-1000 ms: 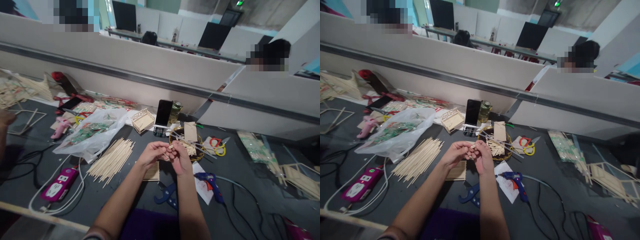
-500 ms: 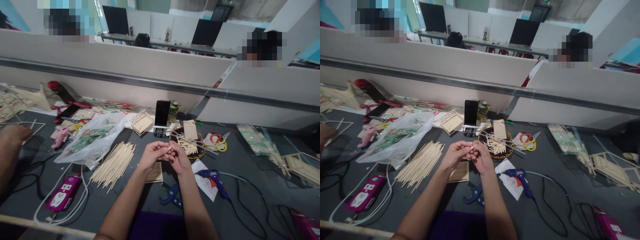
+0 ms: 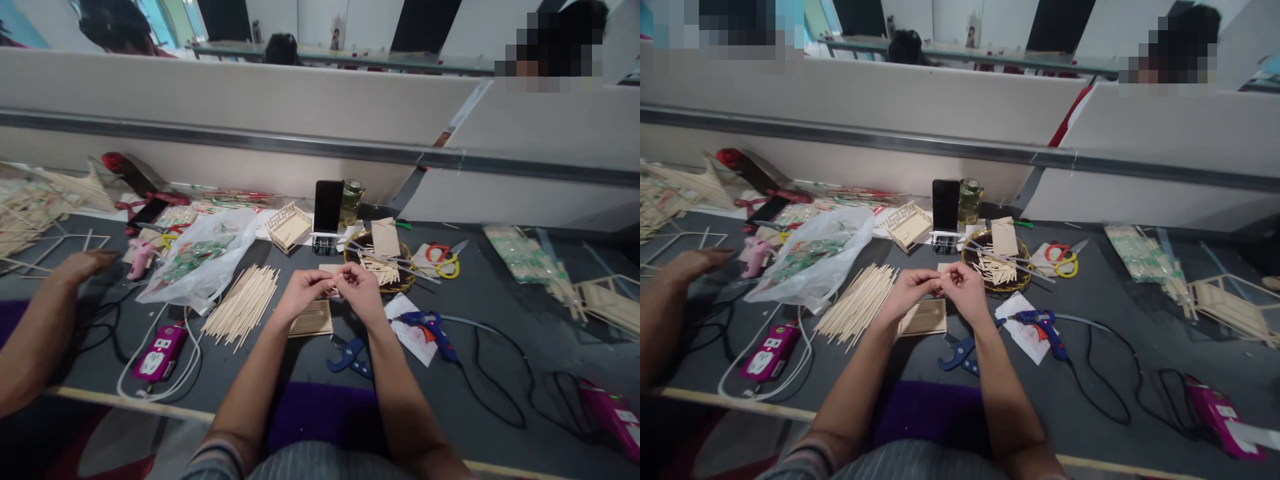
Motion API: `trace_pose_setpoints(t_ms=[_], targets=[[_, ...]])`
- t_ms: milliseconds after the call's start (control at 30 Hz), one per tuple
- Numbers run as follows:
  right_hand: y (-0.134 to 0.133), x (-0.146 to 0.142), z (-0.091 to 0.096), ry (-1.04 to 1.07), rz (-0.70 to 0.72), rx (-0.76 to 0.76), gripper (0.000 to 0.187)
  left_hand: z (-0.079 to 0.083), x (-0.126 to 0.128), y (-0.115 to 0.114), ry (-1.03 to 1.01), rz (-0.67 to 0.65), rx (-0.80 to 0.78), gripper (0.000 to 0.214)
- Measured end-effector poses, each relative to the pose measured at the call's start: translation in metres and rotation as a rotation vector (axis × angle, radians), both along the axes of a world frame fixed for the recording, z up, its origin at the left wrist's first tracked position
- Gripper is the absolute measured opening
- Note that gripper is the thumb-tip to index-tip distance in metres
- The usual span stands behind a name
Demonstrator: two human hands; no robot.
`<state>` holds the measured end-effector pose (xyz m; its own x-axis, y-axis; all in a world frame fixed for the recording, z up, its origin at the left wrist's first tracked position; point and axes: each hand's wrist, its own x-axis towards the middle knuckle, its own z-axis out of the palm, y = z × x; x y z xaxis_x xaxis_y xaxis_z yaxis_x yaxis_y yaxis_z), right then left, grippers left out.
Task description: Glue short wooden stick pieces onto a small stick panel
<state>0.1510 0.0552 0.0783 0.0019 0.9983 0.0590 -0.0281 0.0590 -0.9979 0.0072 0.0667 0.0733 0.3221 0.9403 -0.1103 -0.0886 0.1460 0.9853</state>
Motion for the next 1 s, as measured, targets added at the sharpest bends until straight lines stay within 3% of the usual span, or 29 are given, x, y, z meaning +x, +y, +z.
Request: trace_pose_setpoints(t_ms=[200, 300, 400, 467, 533, 600, 767, 867, 1000], targets=[[-0.013, -0.004, -0.012, -0.018, 0.054, -0.004, 0.01, -0.008, -0.008, -0.018, 0.149, 0.021, 0.057, 0.033], [-0.024, 0.012, -0.023, -0.044, 0.076, -0.029, 0.025, -0.02, -0.022, -0.028, 0.234, 0.105, 0.061, 0.033], [-0.041, 0.038, -0.033, -0.313, 0.093, 0.035, 0.02, -0.036, -0.046, -0.04, 0.318, 0.191, 0.066, 0.033], [-0.056, 0.053, -0.037, -0.54, 0.22, 0.086, 0.021, -0.046, -0.064, -0.05, 0.388, 0.23, 0.066, 0.033], [-0.071, 0.061, -0.041, -0.738, 0.37, 0.11, 0.033, -0.054, -0.078, -0.062, 0.47, 0.319, 0.068, 0.032], [-0.086, 0.064, -0.045, -0.913, 0.474, 0.104, 0.05, -0.06, -0.086, -0.074, 0.545, 0.317, 0.152, 0.028], [-0.109, 0.063, -0.052, -1.187, 0.484, 0.118, 0.08, -0.07, -0.082, -0.091, 0.619, 0.334, 0.253, 0.026], [-0.113, 0.064, -0.049, -1.301, 0.442, 0.13, 0.077, -0.077, -0.074, -0.091, 0.635, 0.283, 0.251, 0.026], [-0.115, 0.065, -0.042, -1.369, 0.457, 0.123, 0.055, -0.085, -0.065, -0.086, 0.646, 0.261, 0.276, 0.026]])
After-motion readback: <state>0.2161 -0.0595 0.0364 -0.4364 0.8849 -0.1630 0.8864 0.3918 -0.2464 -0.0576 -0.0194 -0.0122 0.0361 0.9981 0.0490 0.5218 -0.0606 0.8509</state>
